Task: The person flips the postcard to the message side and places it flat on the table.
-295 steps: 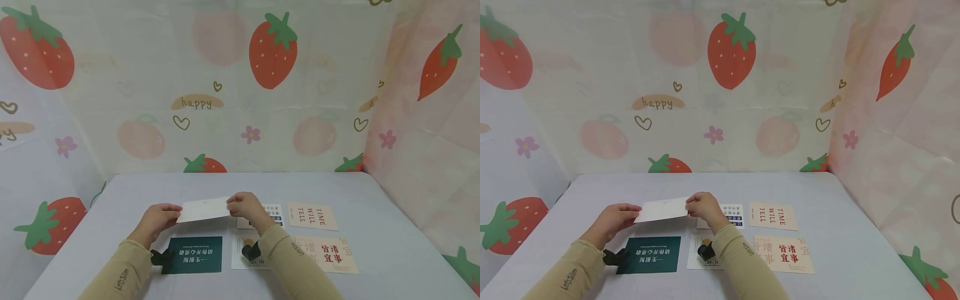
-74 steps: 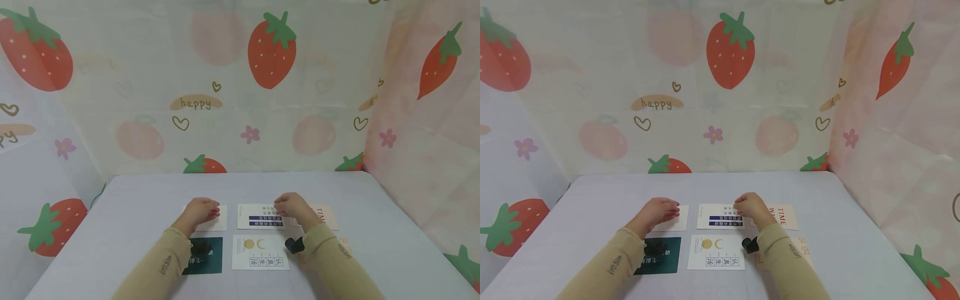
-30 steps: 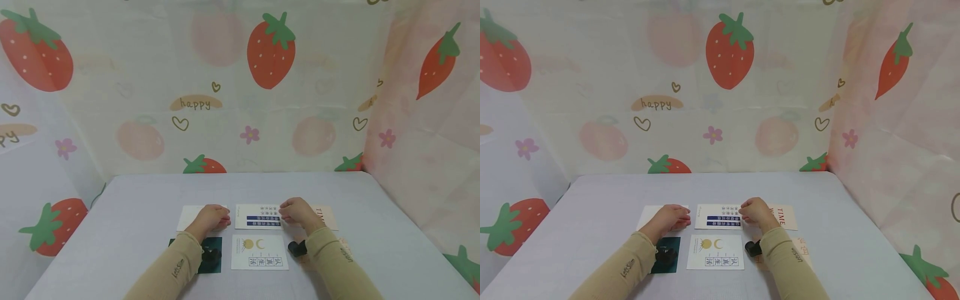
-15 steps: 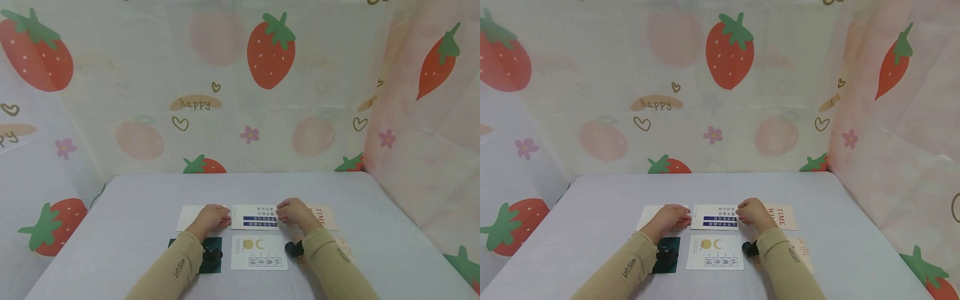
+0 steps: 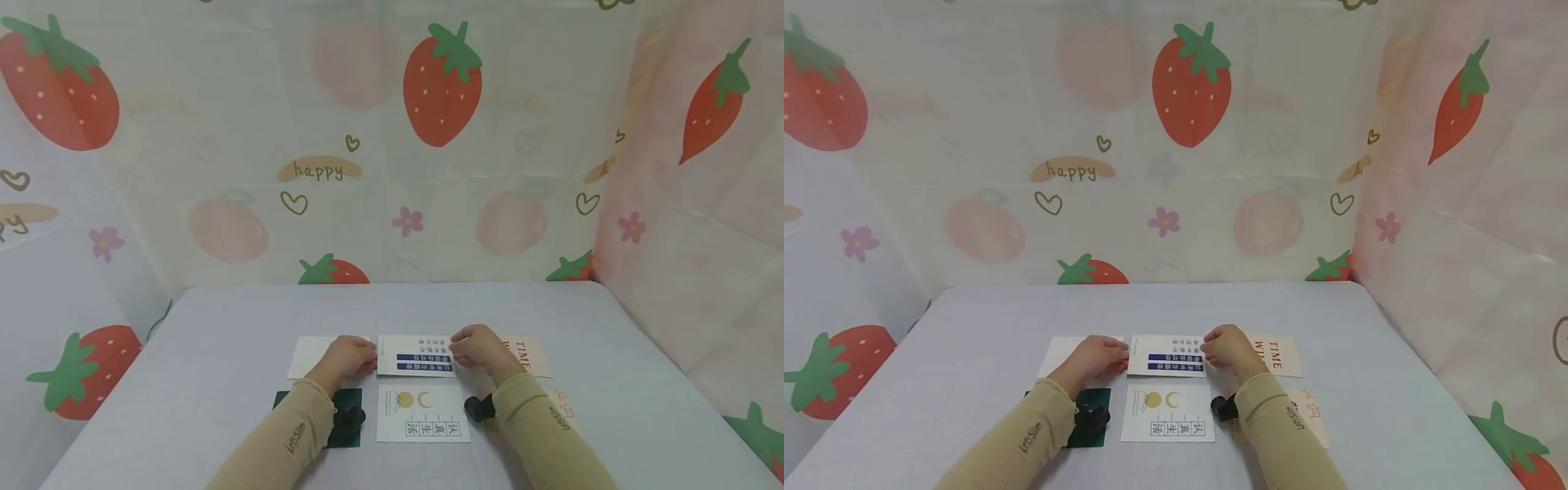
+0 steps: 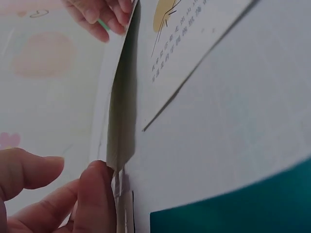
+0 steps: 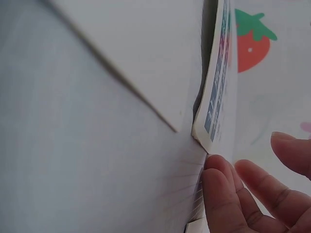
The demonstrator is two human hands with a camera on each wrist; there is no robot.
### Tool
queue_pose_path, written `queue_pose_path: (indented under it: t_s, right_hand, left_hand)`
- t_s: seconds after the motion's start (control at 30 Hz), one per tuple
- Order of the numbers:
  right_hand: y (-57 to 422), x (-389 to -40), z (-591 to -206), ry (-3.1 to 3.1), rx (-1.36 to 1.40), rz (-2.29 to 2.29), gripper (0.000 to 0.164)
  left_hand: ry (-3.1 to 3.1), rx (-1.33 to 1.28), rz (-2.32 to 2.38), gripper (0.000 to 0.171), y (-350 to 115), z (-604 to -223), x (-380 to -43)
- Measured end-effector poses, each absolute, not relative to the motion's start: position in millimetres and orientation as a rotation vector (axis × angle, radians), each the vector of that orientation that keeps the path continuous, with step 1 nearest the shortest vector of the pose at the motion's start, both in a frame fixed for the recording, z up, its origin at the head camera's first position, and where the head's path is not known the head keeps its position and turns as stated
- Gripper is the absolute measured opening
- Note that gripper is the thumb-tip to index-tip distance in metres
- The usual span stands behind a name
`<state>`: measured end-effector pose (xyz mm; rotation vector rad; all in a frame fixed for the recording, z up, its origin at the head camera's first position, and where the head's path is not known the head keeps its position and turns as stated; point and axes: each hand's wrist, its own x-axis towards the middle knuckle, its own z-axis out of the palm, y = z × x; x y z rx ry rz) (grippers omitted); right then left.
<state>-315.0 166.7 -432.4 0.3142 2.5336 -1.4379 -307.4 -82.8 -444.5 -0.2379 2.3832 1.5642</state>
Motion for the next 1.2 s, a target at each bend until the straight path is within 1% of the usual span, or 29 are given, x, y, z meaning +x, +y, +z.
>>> queue_pose_path:
  t_s: [0.23, 0.83, 1.2]
  right_hand:
    - [166.5, -314.2, -432.0, 2.544, 0.304, -1.421, 0.025]
    - [165.2, -315.6, -430.3, 2.530, 0.319, -1.411, 0.027]
    - [166.5, -318.7, -433.1, 2.512, 0.327, -1.427, 0.031]
  left_hand:
    - [2.463, -0.195, 1.501, 0.030, -78.7, -448.2, -305.9]
    - [2.434, -0.272, 1.545, 0.033, -73.2, -451.0, -308.0]
    - [2.457, -0.295, 1.529, 0.038, -72.7, -452.5, -307.5]
